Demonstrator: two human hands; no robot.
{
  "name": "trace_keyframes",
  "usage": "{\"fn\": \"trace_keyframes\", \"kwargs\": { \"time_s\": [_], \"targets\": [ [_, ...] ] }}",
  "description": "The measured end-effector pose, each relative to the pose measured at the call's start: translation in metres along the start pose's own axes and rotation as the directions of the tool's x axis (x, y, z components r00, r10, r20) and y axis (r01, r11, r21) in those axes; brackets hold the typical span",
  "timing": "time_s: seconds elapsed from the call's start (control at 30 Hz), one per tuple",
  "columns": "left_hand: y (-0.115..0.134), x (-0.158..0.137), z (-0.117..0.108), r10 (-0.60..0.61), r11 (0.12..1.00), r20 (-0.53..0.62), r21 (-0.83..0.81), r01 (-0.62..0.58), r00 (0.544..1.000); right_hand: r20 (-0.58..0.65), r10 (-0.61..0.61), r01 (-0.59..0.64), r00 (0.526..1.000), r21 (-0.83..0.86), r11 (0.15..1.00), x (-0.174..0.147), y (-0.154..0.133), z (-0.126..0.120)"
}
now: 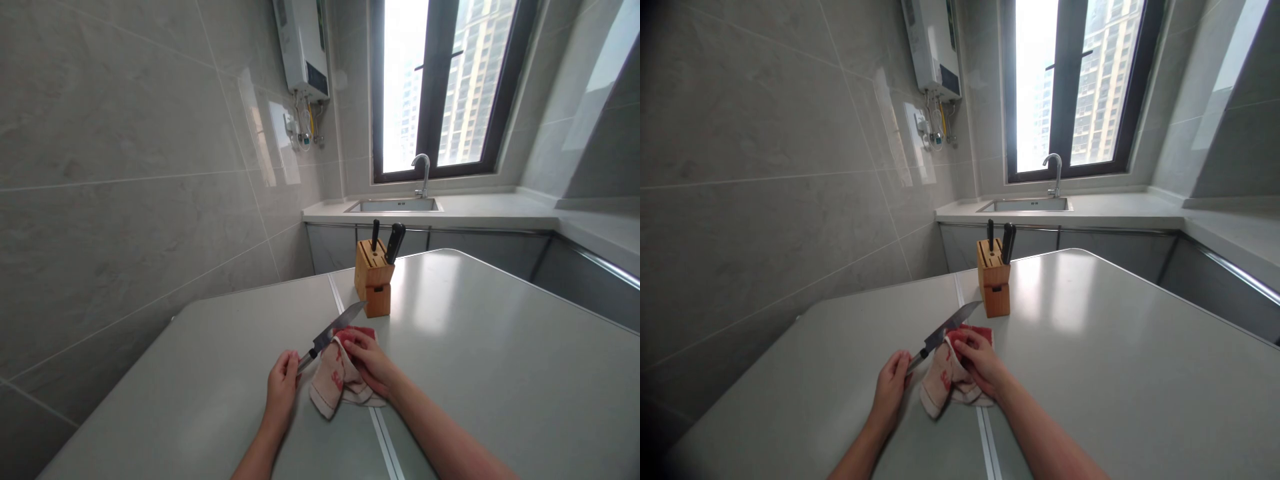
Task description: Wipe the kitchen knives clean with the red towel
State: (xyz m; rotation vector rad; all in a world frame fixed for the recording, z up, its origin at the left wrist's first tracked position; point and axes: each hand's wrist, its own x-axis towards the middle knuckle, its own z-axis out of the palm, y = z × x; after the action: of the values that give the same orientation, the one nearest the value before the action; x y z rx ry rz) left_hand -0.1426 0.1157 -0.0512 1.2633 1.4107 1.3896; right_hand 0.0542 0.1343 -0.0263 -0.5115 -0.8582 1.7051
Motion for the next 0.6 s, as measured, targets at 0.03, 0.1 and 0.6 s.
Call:
{"fn": "trace_keyframes", "kwargs": {
  "time_s": [0.03, 0.1, 0.6],
  "targets": [
    [0.001, 0.0, 0.0, -0.004, 1.0, 0.011, 0.006, 0.004, 1.0, 0.011, 0.004, -0.004, 1.0, -0.012, 1.0, 0.0, 0.0, 0.0],
    [0.002, 0.0, 0.001, 0.011, 1.0, 0.049, 0.029, -0.012, 0.999, 0.021, 0.007, -0.006, 1.0, -0.043, 0.999, -0.001, 0.001, 0.001],
    [0.023, -0.011, 0.005, 0.161, 0.943, 0.376, 0.214, -0.255, 0.913, -0.027, 0.036, -0.041, 0.999, -0.179, 0.983, -0.001, 0.007, -0.001]
  ]
}}
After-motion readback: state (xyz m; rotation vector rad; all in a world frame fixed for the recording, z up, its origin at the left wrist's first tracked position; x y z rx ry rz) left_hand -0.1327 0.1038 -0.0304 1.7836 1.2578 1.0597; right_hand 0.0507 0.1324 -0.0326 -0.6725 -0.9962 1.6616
